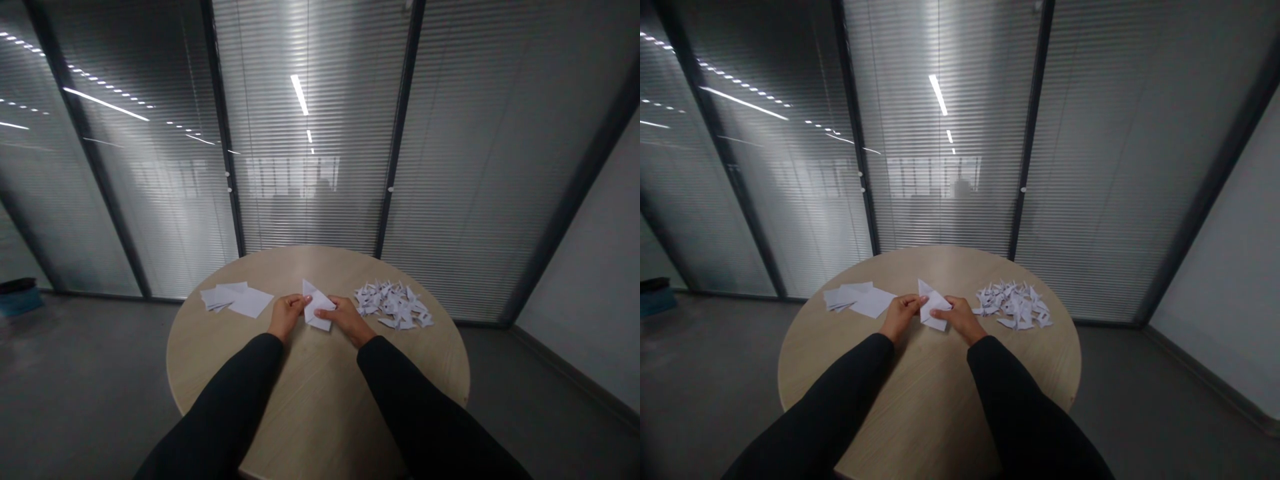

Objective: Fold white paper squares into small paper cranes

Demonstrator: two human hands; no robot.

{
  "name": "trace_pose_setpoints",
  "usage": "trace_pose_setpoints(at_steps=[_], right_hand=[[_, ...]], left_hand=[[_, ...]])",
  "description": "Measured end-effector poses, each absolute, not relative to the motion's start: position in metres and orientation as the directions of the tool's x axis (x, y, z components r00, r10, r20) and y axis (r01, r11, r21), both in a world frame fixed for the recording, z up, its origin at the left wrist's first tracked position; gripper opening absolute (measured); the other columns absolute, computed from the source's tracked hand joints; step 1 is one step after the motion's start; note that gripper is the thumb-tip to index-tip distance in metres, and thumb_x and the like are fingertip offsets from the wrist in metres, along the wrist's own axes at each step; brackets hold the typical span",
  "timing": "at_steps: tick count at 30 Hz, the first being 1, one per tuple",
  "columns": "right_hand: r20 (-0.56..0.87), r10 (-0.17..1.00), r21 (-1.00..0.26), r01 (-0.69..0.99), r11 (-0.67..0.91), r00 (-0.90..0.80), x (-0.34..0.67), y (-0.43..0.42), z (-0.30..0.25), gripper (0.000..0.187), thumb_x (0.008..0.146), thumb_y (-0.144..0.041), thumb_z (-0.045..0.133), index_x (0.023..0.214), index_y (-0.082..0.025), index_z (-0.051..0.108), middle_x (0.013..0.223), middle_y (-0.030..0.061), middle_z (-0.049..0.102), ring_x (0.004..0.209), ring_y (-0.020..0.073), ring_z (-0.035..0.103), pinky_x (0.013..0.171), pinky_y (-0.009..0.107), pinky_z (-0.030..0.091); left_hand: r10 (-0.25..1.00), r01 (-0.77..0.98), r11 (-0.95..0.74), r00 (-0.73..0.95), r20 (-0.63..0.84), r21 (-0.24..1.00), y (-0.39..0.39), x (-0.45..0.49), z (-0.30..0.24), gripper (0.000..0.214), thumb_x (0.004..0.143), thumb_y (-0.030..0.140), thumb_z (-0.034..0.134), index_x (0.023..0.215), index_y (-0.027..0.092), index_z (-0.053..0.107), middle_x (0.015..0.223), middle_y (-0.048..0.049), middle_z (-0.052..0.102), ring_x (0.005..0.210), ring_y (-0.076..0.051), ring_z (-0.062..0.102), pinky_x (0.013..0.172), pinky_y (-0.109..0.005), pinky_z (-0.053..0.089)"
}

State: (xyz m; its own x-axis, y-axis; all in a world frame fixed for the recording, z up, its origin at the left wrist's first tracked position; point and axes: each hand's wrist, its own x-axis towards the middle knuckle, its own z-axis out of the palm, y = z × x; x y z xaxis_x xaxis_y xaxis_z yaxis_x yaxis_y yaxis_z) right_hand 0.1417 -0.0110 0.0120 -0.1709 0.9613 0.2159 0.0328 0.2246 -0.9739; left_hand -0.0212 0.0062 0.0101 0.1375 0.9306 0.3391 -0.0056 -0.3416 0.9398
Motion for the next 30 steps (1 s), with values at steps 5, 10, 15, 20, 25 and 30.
trace_pose_setpoints(at_steps=[5,10,15,20,25,30], right_hand=[[0.223,0.963,-0.974,0.016,0.228,-0.153,0.140,-0.015,0.016,0.039,0.052,-0.036,0.076,0.081,-0.011,0.067,0.072,0.0033,0.066,0.060,0.0144,0.057,0.058,0.025,0.042],[0.248,0.964,-0.967,0.044,0.253,-0.091,0.144,-0.016,0.018,0.037,0.053,-0.037,0.076,0.078,-0.012,0.067,0.069,0.0021,0.065,0.060,0.0146,0.057,0.057,0.025,0.041],[0.256,0.960,-0.965,0.024,0.260,-0.109,0.143,-0.015,0.017,0.038,0.052,-0.038,0.076,0.078,-0.011,0.067,0.069,0.0022,0.065,0.061,0.0150,0.057,0.057,0.025,0.041],[0.252,0.959,-0.968,-0.044,0.248,-0.132,0.139,-0.016,0.020,0.042,0.053,-0.037,0.075,0.086,-0.012,0.067,0.074,0.0025,0.067,0.063,0.0154,0.058,0.060,0.026,0.042],[0.283,0.956,-0.959,-0.028,0.282,-0.076,0.140,-0.019,0.022,0.038,0.054,-0.038,0.074,0.080,-0.013,0.066,0.071,0.0019,0.066,0.063,0.0166,0.058,0.059,0.026,0.043],[0.287,0.957,-0.956,-0.069,0.284,-0.048,0.144,-0.016,0.020,0.042,0.054,-0.039,0.075,0.085,-0.013,0.066,0.076,0.0044,0.068,0.066,0.0188,0.060,0.061,0.028,0.045]], left_hand=[[0.918,0.074,-0.383,0.136,0.371,0.921,0.006,-0.021,0.010,0.046,0.067,0.056,0.059,0.065,0.011,0.064,0.052,-0.0010,0.054,0.051,-0.011,0.046,0.051,-0.022,0.035],[0.894,0.198,-0.432,0.225,0.388,0.880,0.003,-0.022,0.010,0.049,0.072,0.058,0.051,0.055,0.013,0.057,0.048,0.0022,0.045,0.048,-0.009,0.039,0.049,-0.022,0.030],[0.870,0.357,-0.494,0.217,0.443,0.793,-0.004,-0.022,0.019,0.048,0.076,0.054,0.046,0.052,0.013,0.054,0.046,0.0035,0.041,0.047,-0.009,0.035,0.048,-0.022,0.026],[0.831,0.467,-0.545,0.192,0.522,0.696,-0.013,-0.022,0.029,0.042,0.080,0.047,0.045,0.060,0.014,0.061,0.050,0.0017,0.050,0.049,-0.010,0.041,0.052,-0.022,0.029],[0.821,0.423,-0.566,0.215,0.529,0.707,-0.013,-0.022,0.026,0.042,0.080,0.049,0.045,0.065,0.015,0.064,0.053,0.0001,0.056,0.051,-0.011,0.046,0.053,-0.022,0.032],[0.832,0.329,-0.542,0.338,0.440,0.773,-0.013,-0.023,0.024,0.042,0.081,0.049,0.044,0.076,0.015,0.067,0.066,-0.0049,0.067,0.060,-0.015,0.058,0.059,-0.022,0.039]])
